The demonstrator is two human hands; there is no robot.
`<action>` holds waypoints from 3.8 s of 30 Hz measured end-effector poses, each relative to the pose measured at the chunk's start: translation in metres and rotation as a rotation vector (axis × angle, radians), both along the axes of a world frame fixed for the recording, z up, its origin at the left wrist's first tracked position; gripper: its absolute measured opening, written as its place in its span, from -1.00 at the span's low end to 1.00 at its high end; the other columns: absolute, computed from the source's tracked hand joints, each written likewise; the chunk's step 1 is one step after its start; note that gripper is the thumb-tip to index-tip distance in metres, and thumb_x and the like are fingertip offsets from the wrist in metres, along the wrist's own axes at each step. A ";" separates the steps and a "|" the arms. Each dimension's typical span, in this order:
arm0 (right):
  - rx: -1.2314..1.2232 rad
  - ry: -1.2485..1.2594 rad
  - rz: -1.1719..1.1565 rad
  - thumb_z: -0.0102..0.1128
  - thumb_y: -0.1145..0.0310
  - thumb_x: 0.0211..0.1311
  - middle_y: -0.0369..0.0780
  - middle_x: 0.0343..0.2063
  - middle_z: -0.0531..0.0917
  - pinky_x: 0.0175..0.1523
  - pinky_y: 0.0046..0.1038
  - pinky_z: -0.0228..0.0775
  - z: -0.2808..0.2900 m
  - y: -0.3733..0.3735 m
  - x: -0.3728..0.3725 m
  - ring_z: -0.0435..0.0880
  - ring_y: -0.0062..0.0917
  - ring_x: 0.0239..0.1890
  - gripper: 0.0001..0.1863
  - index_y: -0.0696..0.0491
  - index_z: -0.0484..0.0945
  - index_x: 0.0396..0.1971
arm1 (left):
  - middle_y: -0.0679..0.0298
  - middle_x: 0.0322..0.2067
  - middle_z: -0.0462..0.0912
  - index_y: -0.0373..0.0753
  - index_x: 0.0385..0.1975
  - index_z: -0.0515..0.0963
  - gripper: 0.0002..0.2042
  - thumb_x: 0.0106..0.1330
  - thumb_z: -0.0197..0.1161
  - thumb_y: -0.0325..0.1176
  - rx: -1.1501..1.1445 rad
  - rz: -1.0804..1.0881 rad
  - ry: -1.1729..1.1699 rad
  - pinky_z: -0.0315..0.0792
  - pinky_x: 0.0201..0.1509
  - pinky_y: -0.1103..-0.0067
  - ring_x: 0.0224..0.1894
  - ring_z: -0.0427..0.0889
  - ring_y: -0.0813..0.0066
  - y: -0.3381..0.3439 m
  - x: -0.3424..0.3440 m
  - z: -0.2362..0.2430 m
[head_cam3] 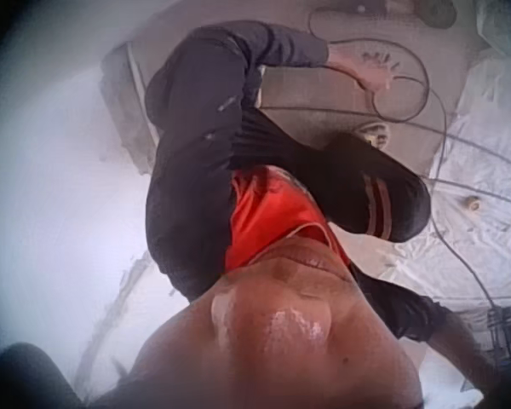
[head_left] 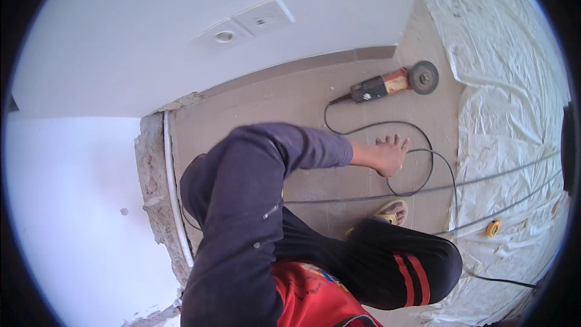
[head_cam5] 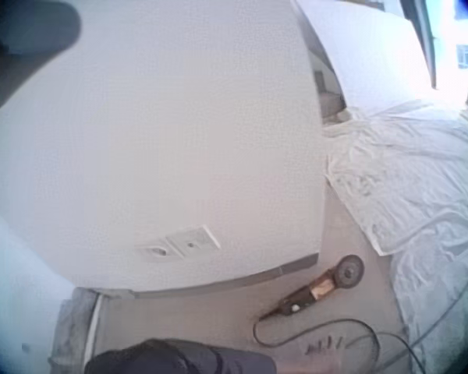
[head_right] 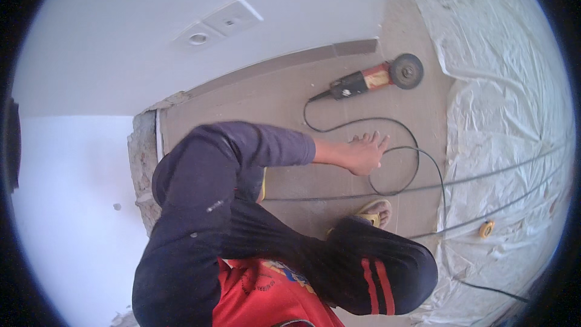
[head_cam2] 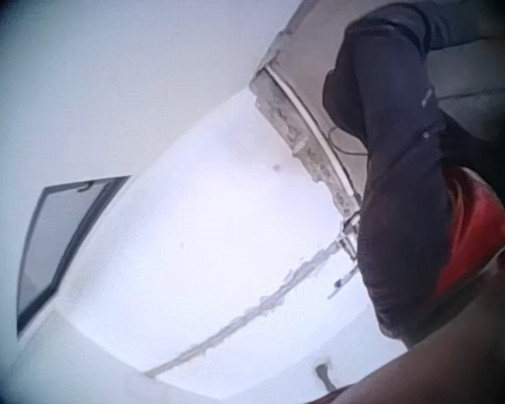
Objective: The person plugs in an angle grinder, picks up a wooden block, and positions a metal rod on it. They then use the angle grinder to cut the metal rod, producing sparks.
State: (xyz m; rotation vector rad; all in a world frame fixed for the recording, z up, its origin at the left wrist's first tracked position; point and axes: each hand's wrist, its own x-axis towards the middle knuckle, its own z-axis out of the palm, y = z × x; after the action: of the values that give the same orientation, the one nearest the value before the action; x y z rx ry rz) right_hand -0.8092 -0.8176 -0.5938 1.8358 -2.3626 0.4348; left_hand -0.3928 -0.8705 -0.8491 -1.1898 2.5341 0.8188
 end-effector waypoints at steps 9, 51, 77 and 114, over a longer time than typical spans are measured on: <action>0.317 -0.710 0.778 0.17 0.50 0.18 -0.12 -0.29 0.54 -0.29 -0.52 0.42 0.017 -0.098 0.389 0.54 -0.51 -0.34 -0.79 0.21 0.51 -0.18 | -0.19 -0.10 0.55 -0.48 -0.01 0.42 -0.48 0.34 0.06 -0.05 0.440 -0.216 -0.041 0.38 0.08 0.23 0.00 0.52 -0.08 -0.039 0.222 0.116; -0.147 -0.922 0.422 0.07 0.40 0.09 -0.07 -0.69 0.61 -0.39 -0.34 0.47 -0.116 -0.151 0.680 0.67 -0.29 -0.56 -0.75 0.28 0.58 -0.62 | 0.05 -0.18 0.54 -0.46 -0.12 0.44 -0.79 0.34 0.11 -0.46 -1.006 1.074 0.961 0.47 -0.02 0.50 -0.11 0.55 0.33 -0.054 0.414 0.129; 0.064 -1.292 0.354 -0.02 0.29 0.28 -0.08 -0.68 0.58 -0.39 -0.33 0.38 -0.109 -0.145 0.677 0.58 -0.32 -0.59 -0.65 0.29 0.53 -0.51 | -0.02 0.16 0.06 -0.28 -0.05 0.32 -0.38 0.10 0.30 0.09 -1.834 0.453 0.274 0.09 0.15 0.16 0.17 -0.03 0.12 -0.132 0.423 0.153; 0.057 -1.369 0.110 -0.03 0.33 0.30 0.18 -0.53 0.57 -0.22 -0.07 0.42 -0.098 -0.150 0.693 0.59 0.09 -0.35 -0.70 0.29 0.49 -0.47 | 0.04 0.13 0.26 -0.39 -0.05 0.37 -0.52 0.22 0.28 -0.14 -1.598 0.556 0.749 0.03 0.29 0.16 0.22 0.16 0.14 -0.100 0.398 0.177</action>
State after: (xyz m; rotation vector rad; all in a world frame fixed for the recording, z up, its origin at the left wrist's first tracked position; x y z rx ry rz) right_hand -0.1159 -0.9673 -0.6915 1.9563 -2.8639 2.2262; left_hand 0.0056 -0.9701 -0.6722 -2.2851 3.3936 -1.4070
